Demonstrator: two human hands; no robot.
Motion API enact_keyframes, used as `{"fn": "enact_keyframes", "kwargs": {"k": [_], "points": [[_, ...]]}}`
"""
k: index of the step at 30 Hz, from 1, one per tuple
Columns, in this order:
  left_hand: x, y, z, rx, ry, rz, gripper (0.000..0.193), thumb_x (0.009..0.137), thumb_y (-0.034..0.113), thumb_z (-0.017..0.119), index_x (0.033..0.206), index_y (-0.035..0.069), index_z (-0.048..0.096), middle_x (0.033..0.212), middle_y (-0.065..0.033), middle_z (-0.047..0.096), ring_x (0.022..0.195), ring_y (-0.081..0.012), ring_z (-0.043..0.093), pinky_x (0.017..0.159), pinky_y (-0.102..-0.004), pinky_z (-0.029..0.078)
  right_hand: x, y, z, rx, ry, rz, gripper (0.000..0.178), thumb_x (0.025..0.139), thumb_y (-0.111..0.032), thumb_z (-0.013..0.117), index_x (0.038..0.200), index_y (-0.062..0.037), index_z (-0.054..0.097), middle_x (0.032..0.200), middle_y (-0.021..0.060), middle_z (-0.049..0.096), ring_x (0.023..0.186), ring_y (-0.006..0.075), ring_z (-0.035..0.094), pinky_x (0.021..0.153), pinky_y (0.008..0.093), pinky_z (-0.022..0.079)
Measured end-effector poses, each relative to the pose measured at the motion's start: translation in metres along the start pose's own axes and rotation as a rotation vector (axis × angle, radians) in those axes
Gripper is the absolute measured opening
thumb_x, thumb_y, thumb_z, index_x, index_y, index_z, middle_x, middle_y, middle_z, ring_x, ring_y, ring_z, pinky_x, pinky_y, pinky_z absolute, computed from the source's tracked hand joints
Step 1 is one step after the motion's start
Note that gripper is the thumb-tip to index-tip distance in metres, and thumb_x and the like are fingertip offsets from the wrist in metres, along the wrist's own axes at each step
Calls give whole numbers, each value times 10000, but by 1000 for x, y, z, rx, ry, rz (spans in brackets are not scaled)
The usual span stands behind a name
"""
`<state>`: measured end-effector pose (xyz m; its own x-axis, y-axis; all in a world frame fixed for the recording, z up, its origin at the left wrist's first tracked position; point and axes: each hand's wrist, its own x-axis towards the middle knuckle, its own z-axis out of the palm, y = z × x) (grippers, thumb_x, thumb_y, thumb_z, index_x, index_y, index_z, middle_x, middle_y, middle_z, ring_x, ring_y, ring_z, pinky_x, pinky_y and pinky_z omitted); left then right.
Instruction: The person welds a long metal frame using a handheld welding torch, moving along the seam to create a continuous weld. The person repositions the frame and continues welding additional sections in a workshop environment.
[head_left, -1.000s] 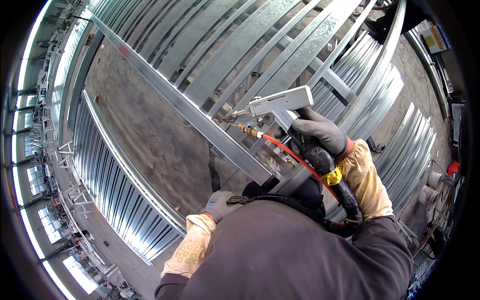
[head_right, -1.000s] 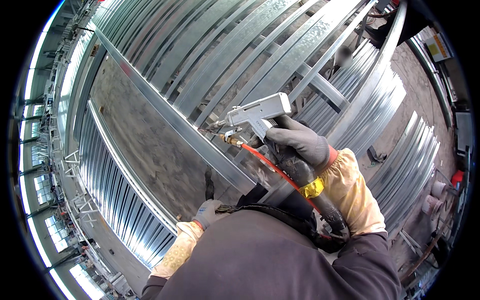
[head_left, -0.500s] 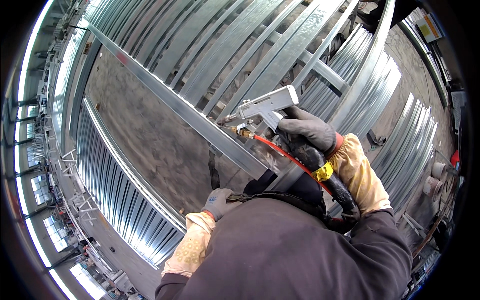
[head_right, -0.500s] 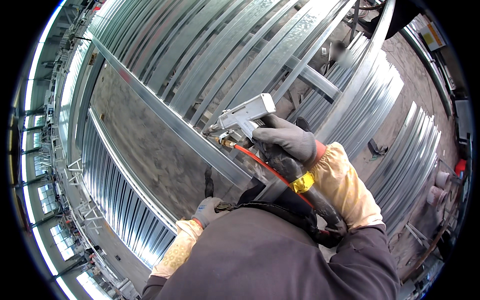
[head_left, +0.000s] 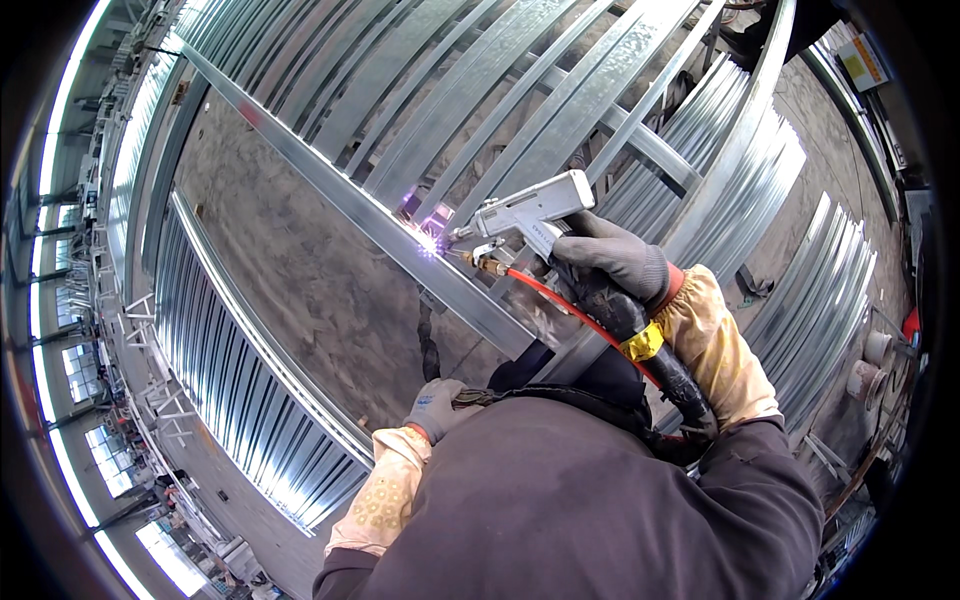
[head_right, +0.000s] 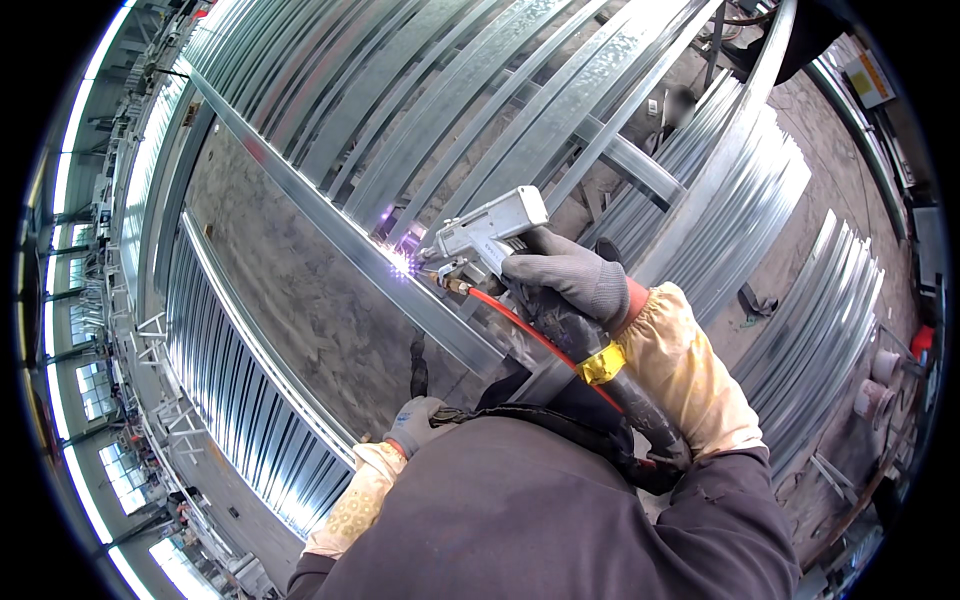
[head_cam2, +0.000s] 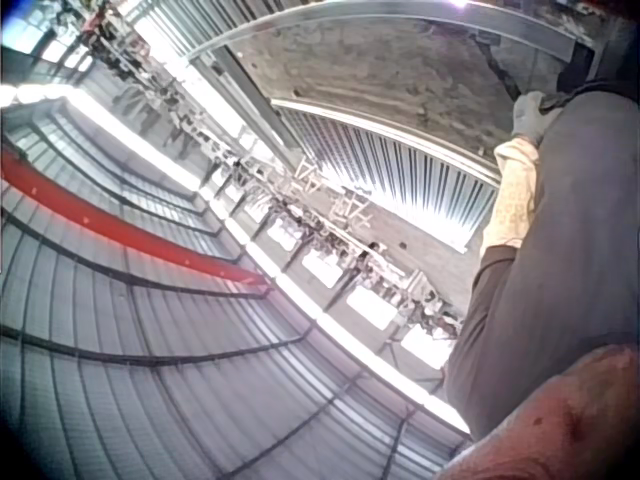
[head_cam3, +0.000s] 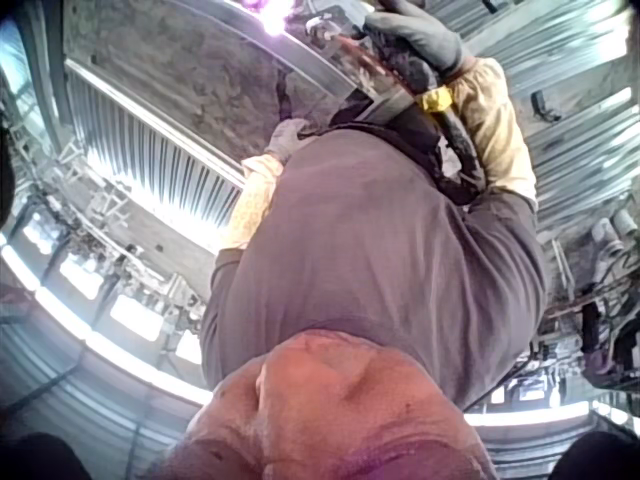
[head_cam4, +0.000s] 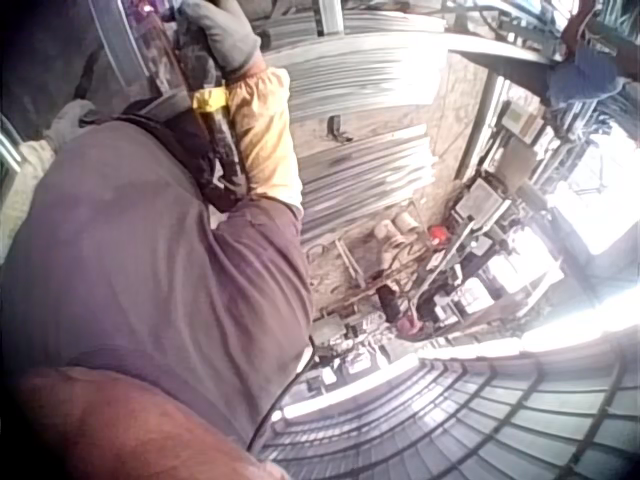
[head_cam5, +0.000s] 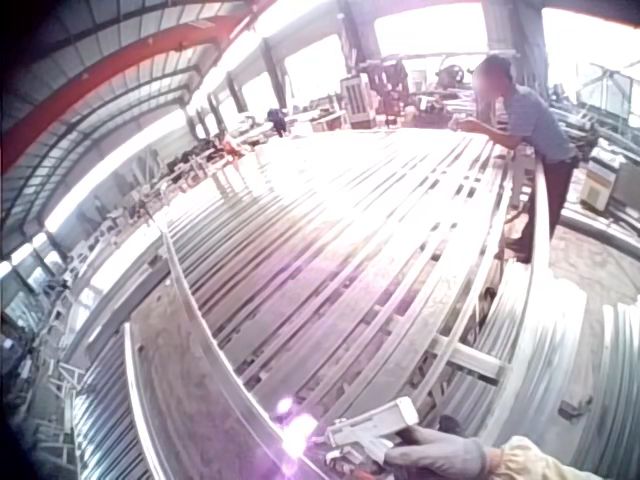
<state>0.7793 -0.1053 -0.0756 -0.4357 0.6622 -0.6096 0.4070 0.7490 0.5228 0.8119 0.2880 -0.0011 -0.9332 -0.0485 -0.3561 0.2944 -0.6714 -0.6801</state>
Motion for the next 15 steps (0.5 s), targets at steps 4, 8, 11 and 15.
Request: {"fn": "enact_keyframes", "kwargs": {"k": [4,8,11,15], "points": [[0,-1,1,-7,7,6,426,745,458,715,933,77,706,961,-134,671,977,-339,598,878,-422,443,1,0,-4,-1,-25,20,703,930,-189,645,1476,45,269,1396,111,454,1228,143,464,1042,288,382],[0,-4,2,-11,-4,-2,431,742,461,715,935,76,705,962,-135,670,978,-342,596,883,-422,443,-1,-2,-1,7,-9,32,696,926,-184,649,1468,46,277,1342,111,491,1156,143,514,987,285,426],[0,-4,3,-5,10,-4,440,740,466,714,937,73,703,967,-139,671,980,-346,595,885,-423,443,-1,0,-2,38,-7,24,685,921,-168,649,1459,43,281,1256,125,549,1029,151,601,885,284,511],[1,-3,2,-10,-3,-2,443,738,465,713,938,69,702,970,-145,673,976,-351,597,879,-428,446,-1,4,-4,19,4,18,686,920,-160,651,1467,33,285,1297,114,518,1099,138,546,943,279,460]]}}
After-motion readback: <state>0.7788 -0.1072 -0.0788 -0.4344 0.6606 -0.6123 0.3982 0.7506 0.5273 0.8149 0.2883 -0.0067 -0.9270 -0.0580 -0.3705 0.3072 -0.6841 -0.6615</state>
